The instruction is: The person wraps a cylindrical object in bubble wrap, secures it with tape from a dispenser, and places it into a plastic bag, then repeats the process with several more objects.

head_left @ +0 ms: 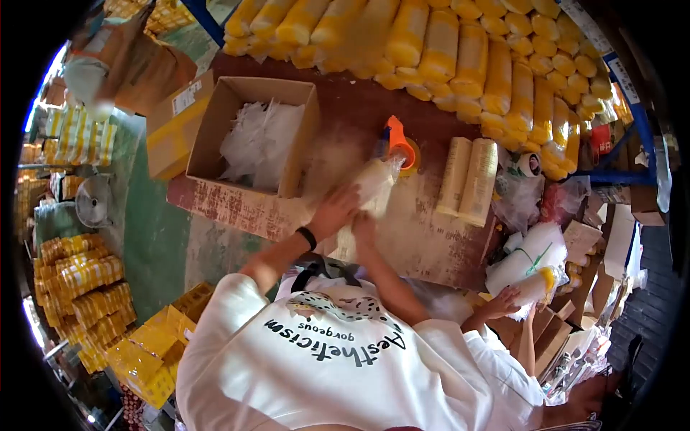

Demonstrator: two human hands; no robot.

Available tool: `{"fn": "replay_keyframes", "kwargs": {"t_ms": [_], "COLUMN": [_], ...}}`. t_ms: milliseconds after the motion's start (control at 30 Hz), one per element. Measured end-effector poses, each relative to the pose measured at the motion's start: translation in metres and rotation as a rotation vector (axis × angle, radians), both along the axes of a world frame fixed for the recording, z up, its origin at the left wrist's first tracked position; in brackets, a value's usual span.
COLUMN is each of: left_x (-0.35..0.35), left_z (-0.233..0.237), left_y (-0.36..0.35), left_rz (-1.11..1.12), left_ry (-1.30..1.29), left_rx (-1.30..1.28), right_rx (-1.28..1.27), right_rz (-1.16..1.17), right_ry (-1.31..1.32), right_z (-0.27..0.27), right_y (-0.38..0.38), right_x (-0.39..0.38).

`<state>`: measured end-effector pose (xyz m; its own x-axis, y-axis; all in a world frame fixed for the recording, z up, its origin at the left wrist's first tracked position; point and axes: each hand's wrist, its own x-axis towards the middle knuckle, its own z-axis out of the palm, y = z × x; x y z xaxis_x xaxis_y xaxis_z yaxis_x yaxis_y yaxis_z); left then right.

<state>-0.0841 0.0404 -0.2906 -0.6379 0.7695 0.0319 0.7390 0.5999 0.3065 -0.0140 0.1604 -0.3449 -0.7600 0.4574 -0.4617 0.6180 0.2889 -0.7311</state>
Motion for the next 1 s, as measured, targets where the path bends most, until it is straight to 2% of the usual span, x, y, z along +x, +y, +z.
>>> {"fn": "replay_keyframes", "kwargs": {"t_ms": [33,67,133,200,300,333,367,400,467,500,567,600,633,700,800,900,967,1000], "left_x": [0.008,0.019,0.034,0.049,0.073,0.077,0.081,0.092,0.100,0.099,0.093,0.092,0.088,0.078,0.062,0.051,0.046,0.043], "left_z": [0.002,0.008,0.002,-0.002,-0.024,-0.021,-0.018,-0.042,-0.037,-0.035,-0.031,-0.027,-0.025,-0.021,-0.004,0.010,-0.003,-0.011], "left_y": [-0.004,-0.009,-0.012,-0.008,-0.004,-0.004,-0.005,-0.006,-0.003,-0.005,-0.011,-0.013,-0.014,-0.014,-0.029,-0.035,-0.035,-0.036], "left_rz": [0.063,0.087,-0.006,-0.072,-0.157,-0.260,-0.361,-0.367,-0.328,-0.311,-0.303,-0.302,-0.092,0.338,0.394,0.571,0.503,0.469], "left_ry": [0.052,0.063,0.324,0.514,0.616,0.663,0.708,0.696,0.540,0.454,0.497,0.513,0.167,-0.532,-0.106,-0.518,-0.473,-0.450], "left_rx": [0.040,-0.072,-0.264,-0.452,-0.423,-0.495,-0.570,-0.555,-0.278,-0.134,-0.123,-0.114,0.119,0.570,-0.040,-0.023,-0.045,-0.055], "right_rx": [0.085,0.049,0.116,0.187,0.467,0.597,0.592,0.588,0.583,0.526,0.412,0.140,-0.134,-0.363,-0.641,-0.889,-1.044,-1.026], "right_rz": [-0.124,-0.312,-0.366,-0.198,0.271,0.364,0.357,0.352,0.317,0.246,0.112,0.077,0.036,0.028,-0.031,-0.119,-0.270,-0.326], "right_ry": [0.138,0.217,0.496,0.588,0.113,-0.021,-0.046,-0.071,-0.166,-0.142,-0.121,0.104,0.331,0.514,0.624,0.654,0.529,0.532], "right_z": [-0.011,0.000,0.037,0.069,0.050,0.038,0.028,0.020,0.034,0.034,0.036,0.034,0.035,0.089,0.136,0.140,0.110,0.108], "right_y": [0.018,0.037,0.070,0.093,0.109,0.106,0.103,0.102,0.097,0.099,0.125,0.151,0.169,0.168,0.160,0.153,0.149,0.137], "right_x": [-0.008,-0.022,-0.058,-0.095,-0.152,-0.164,-0.168,-0.168,-0.175,-0.184,-0.190,-0.186,-0.184,-0.157,-0.104,-0.043,-0.007,0.010]}}
